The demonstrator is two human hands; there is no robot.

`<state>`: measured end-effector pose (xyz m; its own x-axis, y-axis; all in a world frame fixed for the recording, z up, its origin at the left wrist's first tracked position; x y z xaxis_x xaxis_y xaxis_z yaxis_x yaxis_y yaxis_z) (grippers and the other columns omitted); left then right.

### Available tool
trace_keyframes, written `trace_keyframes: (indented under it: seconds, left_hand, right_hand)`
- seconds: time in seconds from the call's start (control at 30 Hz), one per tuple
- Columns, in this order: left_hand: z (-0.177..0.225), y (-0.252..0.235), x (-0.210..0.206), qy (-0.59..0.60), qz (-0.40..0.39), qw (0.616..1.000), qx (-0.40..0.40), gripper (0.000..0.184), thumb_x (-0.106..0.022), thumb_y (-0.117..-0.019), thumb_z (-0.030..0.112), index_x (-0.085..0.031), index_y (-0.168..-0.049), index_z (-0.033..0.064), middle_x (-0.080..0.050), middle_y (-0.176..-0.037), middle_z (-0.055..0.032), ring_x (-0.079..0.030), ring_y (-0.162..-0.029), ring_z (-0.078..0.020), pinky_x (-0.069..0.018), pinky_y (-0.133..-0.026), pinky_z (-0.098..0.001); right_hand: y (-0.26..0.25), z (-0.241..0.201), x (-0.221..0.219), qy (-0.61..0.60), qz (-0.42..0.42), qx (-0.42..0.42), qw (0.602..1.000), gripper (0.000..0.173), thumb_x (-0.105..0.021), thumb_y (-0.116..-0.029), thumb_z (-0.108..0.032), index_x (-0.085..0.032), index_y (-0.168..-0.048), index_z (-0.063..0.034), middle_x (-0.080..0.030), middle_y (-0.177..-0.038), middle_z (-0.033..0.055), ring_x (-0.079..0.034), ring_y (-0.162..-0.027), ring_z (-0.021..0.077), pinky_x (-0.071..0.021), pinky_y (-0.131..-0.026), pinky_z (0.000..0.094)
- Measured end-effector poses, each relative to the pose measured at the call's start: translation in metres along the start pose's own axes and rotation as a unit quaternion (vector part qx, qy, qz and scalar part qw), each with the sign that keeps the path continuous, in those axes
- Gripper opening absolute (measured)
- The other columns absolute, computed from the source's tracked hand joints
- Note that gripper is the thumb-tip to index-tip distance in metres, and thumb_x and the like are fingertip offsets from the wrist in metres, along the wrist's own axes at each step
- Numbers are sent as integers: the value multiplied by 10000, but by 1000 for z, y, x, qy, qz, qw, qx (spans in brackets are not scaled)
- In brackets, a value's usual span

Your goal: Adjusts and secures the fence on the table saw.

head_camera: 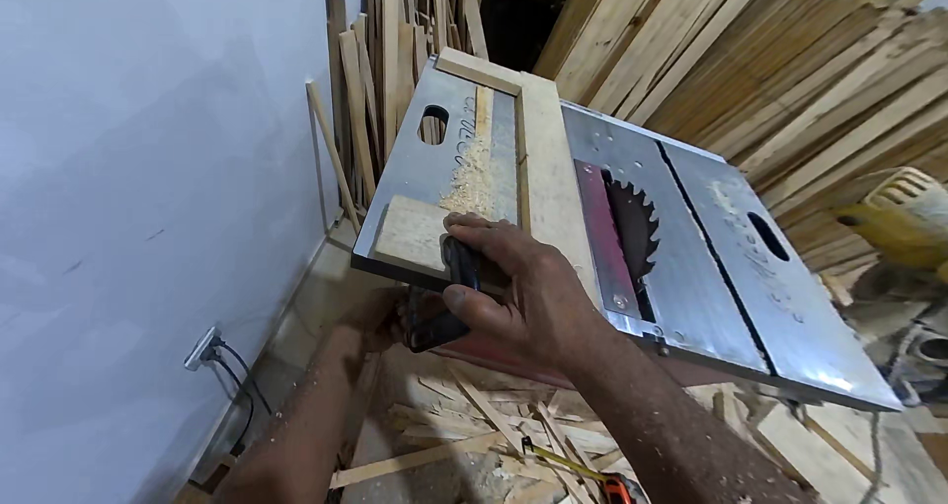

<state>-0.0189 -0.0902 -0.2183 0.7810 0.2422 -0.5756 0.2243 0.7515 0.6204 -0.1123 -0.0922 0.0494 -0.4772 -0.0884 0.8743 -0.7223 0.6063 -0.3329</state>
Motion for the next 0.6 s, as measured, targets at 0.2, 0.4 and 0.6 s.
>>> trace_keyframes:
  seconds: [0.2, 0.4, 0.6]
  left_hand:
    - [-4, 2, 1, 8, -86, 996, -37, 319, -432, -1086, 287, -625, -915, 100, -594, -693, -15, -556, -523, -66, -484, -477, -188]
    - [-11, 9, -4, 87, -131, 985, -69, 345, -366, -1097, 237, -647, -988, 71, -677, -805, -79, -661, -657, -133, -580, -620, -268]
    - [9, 12, 0, 154, -201, 941, -223, 162, -544, -944, -11, -635, -904, 115, -722, -1026, -109, -712, -858, -204, -602, -770, -372]
  right_hand:
    - [-2, -3, 1, -2, 11, 9, 1000, 668, -539, -934, -593, -646, -1364, -93, -605, -1451, 49, -564, -1346, 171, -425, -1163, 466]
    - [-1, -2, 0, 6, 12, 7, 1000, 653, -533, -949, -585, -649, -1364, -93, -618, -1437, 40, -565, -1346, 180, -431, -1155, 464]
    - [0, 1, -1, -2, 0, 1, 1000, 662, -532, -943, -611, -644, -1376, -123, -616, -1439, 18, -572, -1330, 145, -444, -1146, 451]
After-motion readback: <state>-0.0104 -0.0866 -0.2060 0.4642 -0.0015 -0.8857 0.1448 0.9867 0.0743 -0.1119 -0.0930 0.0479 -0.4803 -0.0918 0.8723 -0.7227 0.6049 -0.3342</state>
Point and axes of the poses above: each hand's wrist, its own y-axis away from the middle knuckle, its own x-axis out of the back of the hand, z = x × y, the point moved 10 cm from there along -y, towards the middle knuckle
